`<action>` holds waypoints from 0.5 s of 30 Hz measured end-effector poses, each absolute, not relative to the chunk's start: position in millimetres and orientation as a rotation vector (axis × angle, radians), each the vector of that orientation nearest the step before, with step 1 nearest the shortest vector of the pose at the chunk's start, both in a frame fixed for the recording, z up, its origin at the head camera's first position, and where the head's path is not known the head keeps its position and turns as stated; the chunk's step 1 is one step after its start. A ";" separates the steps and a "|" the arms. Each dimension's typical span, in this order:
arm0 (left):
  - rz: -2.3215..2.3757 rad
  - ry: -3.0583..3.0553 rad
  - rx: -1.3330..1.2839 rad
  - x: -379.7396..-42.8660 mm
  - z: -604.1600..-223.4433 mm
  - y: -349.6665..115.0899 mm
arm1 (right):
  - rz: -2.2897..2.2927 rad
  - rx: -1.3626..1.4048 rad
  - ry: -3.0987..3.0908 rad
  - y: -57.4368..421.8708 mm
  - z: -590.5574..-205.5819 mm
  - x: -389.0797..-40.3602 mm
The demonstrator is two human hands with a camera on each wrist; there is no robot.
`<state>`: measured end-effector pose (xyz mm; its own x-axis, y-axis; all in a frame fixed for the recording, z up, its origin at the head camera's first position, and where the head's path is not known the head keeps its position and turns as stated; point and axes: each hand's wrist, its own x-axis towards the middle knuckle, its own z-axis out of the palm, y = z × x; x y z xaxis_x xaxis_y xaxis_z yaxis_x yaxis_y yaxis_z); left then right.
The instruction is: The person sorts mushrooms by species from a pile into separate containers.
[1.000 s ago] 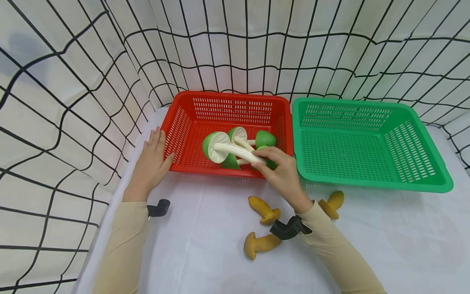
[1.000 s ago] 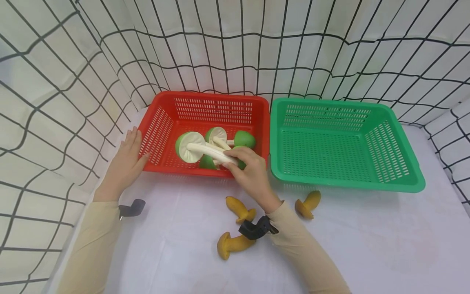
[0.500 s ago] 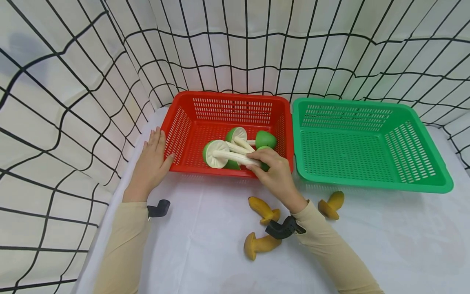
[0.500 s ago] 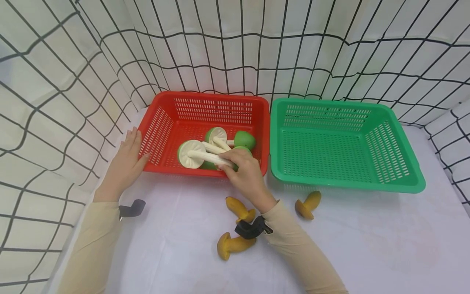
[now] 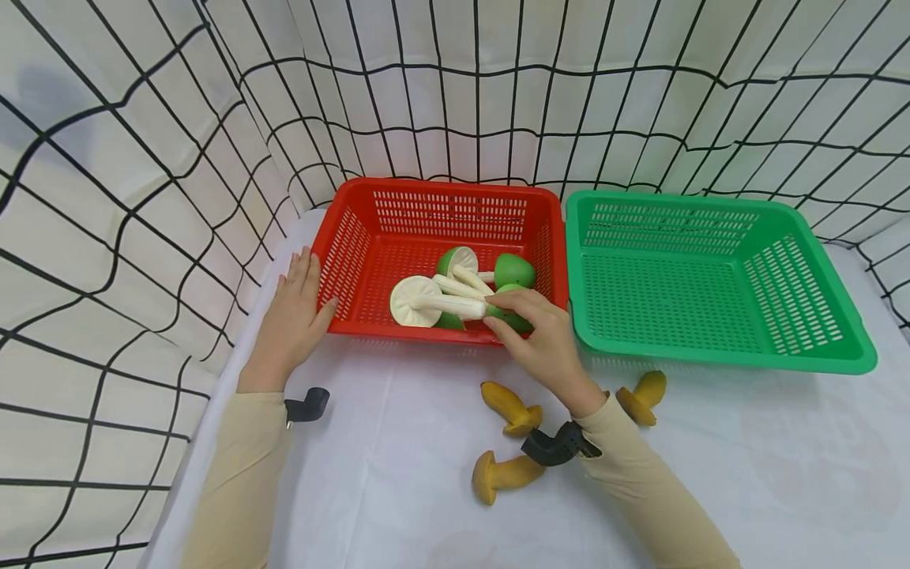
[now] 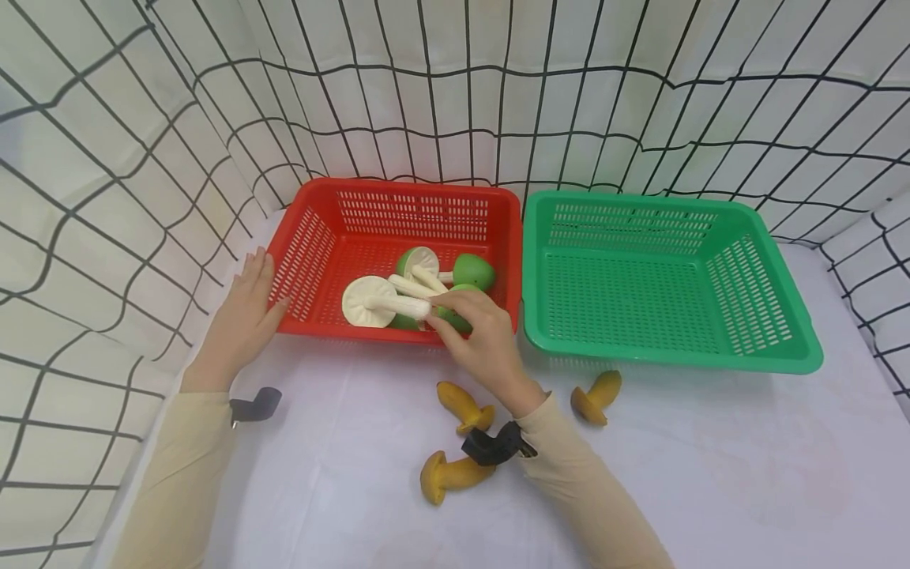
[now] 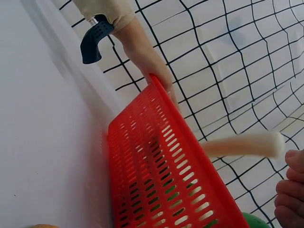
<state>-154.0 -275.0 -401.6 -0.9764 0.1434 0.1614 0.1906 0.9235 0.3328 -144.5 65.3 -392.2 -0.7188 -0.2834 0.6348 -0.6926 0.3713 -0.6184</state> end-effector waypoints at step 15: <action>-0.540 -2.957 -0.255 -153.6 -402.6 -275.8 | 1.311 0.699 -2.153 117.3 -384.0 -132.9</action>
